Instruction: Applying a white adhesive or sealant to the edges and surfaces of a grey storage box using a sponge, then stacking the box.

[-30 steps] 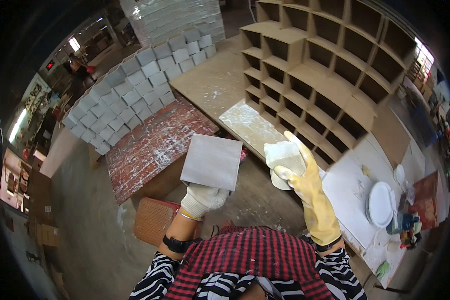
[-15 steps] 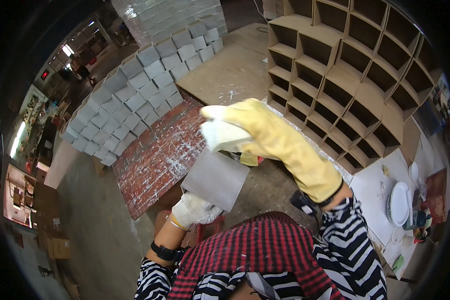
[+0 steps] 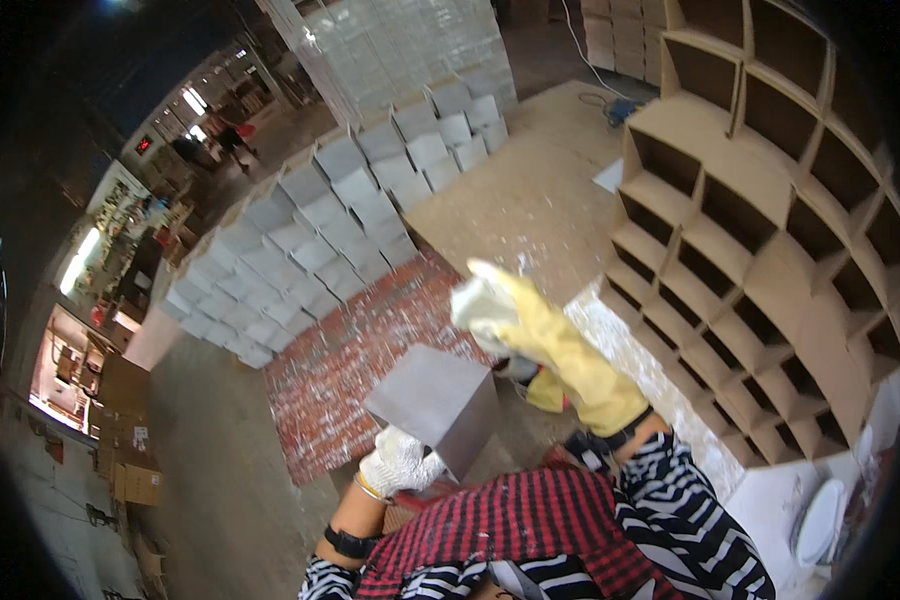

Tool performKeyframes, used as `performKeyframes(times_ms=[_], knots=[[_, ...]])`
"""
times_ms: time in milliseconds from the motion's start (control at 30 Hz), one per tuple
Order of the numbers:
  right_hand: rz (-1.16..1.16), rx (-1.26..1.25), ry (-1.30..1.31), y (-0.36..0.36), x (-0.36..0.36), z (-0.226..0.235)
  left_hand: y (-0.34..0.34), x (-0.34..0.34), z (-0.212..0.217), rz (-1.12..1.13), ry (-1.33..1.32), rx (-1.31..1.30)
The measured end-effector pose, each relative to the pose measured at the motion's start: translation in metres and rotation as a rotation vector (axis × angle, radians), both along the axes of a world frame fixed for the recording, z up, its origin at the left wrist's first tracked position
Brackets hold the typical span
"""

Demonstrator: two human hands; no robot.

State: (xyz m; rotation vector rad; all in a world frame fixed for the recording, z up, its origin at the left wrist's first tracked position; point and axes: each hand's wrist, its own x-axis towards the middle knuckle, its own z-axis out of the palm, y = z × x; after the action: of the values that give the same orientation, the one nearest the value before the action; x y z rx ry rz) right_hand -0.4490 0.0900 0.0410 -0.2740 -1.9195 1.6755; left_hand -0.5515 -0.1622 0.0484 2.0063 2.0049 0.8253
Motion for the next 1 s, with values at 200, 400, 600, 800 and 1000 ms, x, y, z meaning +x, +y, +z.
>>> performKeyframes(times_ms=[200,400,600,800,1000], knots=[[0.077,-0.259,-0.231,0.026,0.017,-0.037,0.050,-0.044,-0.039,0.343,-0.780,0.038],[0.074,-0.113,-0.249,0.057,0.016,-0.074,0.115,-0.087,-0.028,0.508,-0.932,0.154],[0.034,-0.366,-0.212,0.081,0.011,-0.082,0.152,-0.167,-0.102,0.431,-0.599,0.299],[-0.188,-0.190,-0.327,0.087,-0.008,-0.053,0.158,-0.236,-0.060,0.252,-1.466,0.563],[-0.212,-0.452,-0.268,0.086,-0.075,-0.080,0.129,-0.292,-0.015,0.206,-1.834,0.633]])
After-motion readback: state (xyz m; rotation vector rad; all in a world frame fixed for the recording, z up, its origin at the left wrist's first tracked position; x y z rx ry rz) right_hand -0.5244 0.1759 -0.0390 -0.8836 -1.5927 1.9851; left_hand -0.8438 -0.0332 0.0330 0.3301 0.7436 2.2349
